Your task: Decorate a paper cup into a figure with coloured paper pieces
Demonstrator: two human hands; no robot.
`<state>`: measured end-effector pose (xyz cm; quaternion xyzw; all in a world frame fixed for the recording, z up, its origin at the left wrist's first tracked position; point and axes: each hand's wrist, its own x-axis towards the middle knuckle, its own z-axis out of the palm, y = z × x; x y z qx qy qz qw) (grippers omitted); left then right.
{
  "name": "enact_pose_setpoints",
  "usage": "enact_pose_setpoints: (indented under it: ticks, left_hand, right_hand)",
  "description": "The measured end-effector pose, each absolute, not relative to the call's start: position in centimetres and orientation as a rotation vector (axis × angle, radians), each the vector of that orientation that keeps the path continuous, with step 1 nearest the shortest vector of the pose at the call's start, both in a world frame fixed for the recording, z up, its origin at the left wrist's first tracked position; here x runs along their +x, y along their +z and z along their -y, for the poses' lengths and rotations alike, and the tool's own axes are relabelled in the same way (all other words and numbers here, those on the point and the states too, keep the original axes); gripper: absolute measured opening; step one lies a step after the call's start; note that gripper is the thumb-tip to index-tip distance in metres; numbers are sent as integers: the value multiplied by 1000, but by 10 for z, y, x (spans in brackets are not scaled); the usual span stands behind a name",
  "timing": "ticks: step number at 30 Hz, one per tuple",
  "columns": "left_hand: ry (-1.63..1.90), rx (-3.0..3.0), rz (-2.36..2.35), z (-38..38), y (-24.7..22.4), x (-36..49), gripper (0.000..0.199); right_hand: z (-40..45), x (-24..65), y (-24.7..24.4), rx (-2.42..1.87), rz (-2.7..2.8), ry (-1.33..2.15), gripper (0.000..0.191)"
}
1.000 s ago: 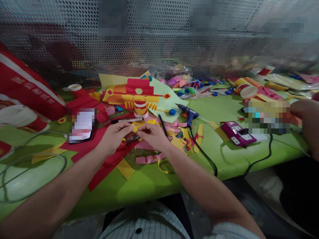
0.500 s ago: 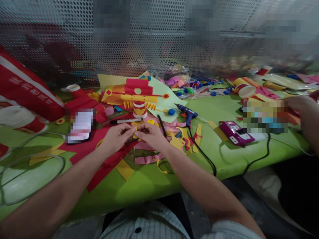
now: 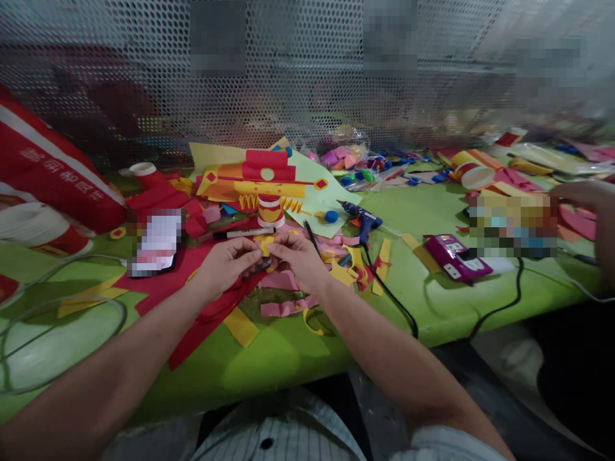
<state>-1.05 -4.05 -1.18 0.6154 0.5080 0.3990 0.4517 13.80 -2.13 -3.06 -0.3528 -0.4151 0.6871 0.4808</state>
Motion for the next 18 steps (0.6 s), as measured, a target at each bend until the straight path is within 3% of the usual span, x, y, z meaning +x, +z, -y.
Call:
enact_pose_setpoints:
  ticks: [14, 18]
  left_hand:
    - [1013, 1525, -1252, 39, -14, -11, 14]
    - [1042, 1427, -1337, 39, -13, -11, 14]
  right_hand:
    - [23, 136, -31, -884, 986, 1685, 33]
    - [25, 136, -37, -933, 1264, 1224, 19]
